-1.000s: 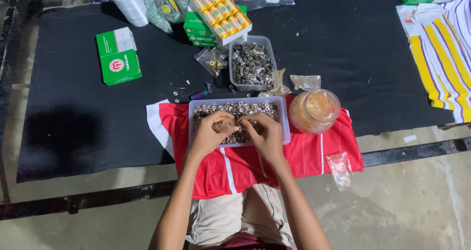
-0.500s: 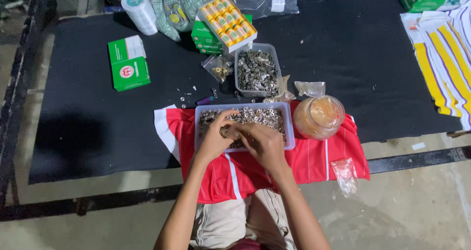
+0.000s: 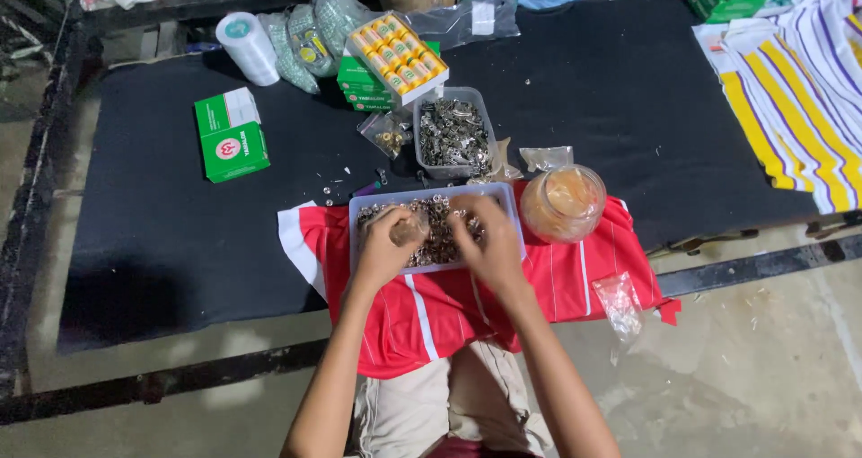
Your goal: Sorting through small metal garment components in a plastic tray
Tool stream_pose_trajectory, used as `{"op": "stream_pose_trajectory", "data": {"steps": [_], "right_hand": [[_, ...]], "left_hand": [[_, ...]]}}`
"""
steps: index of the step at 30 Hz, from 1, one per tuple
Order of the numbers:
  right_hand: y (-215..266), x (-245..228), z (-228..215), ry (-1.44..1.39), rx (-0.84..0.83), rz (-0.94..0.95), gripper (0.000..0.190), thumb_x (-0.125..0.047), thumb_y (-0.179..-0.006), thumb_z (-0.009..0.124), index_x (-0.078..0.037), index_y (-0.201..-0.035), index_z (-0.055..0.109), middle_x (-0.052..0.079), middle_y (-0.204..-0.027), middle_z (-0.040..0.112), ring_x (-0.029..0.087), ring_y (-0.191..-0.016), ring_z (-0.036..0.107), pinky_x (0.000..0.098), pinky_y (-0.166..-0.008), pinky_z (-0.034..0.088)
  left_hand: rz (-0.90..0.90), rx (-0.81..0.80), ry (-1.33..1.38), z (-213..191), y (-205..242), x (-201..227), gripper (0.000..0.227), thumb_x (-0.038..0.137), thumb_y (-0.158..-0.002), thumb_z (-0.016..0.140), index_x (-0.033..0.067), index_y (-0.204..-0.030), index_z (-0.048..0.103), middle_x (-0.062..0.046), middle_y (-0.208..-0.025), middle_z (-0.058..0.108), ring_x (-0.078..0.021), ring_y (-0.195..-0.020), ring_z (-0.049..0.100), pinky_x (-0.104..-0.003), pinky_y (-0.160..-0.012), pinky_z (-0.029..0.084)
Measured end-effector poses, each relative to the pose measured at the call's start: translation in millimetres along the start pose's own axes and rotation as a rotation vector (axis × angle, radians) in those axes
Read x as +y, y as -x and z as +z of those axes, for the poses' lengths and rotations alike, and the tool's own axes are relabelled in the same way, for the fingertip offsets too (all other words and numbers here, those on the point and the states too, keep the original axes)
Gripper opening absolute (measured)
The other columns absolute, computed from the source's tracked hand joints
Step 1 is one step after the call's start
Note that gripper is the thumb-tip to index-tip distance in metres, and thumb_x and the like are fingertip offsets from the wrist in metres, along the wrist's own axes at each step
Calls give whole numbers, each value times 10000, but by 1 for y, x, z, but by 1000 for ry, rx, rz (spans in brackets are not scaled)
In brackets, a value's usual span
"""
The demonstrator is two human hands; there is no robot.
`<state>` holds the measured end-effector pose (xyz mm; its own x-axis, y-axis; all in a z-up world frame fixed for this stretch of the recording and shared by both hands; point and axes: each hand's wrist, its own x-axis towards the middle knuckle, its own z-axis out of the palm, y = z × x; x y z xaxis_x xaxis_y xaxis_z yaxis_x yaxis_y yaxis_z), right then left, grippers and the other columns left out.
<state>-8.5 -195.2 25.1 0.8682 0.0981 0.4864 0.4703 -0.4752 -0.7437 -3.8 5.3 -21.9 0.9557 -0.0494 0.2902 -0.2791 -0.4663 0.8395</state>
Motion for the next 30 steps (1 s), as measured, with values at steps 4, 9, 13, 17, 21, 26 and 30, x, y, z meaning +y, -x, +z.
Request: {"op": "stream_pose_trajectory", "data": {"steps": [4,9,13,17,21,26,30], "right_hand": [[1,36,1,301,-85,37,253,-264,-918,735,-93,-1098,689,143,-1119,698,372,-1031,678,468,-893,556],[-5,12,-6,346,-329,182,482,-309,-841,722,-20,-1217,636,238,-1205,629,465,-1131,630,545,-959,523],[-2,14,-3,298,-351,157,494,-337,-819,725,-7,-1177,643,251,-1217,623,475,-1136,638,538,-977,530],[-5,20,-2,214,-210,154,339,-258,-820,683,-71,-1100,646,174,-1138,620,447,-1059,662,522,-894,553],[0,31,2,174,-156,169,275,-254,-850,678,-125,-1093,670,125,-1003,633,404,-994,680,486,-837,562],[-3,36,5,284,-201,204,225,-319,-884,666,-138,-1016,681,94,-913,645,369,-914,708,474,-774,586],[-2,39,8,329,-215,236,225,-349,-896,663,-157,-1009,699,75,-889,666,337,-885,725,447,-749,598]], "left_hand": [[-153,37,139,-2,-2,8,310,357,-978,673,56,-1045,641,-182,-933,701,-368,-928,694,-509,-834,542],[-129,164,103,-1,1,8,278,347,-1085,470,83,-1013,519,-125,-677,653,-327,-784,681,-460,-784,515],[-170,273,75,-7,10,12,347,395,-1033,576,68,-1120,498,-233,-877,708,-401,-907,713,-531,-844,522],[-181,238,134,-5,1,9,525,397,-966,651,30,-1280,446,-370,-1211,594,-536,-1207,556,-608,-1014,434],[-282,58,266,-14,5,37,788,498,-943,550,-7,-1491,293,-443,-1505,317,-582,-1435,266,-643,-1186,214],[-113,11,283,-6,4,3,563,275,-994,484,9,-1470,344,-336,-1422,465,-495,-1384,405,-576,-1155,295],[-53,24,197,10,5,-18,459,212,-998,656,10,-1356,453,-255,-1241,594,-387,-1258,566,-524,-1033,447]]}}
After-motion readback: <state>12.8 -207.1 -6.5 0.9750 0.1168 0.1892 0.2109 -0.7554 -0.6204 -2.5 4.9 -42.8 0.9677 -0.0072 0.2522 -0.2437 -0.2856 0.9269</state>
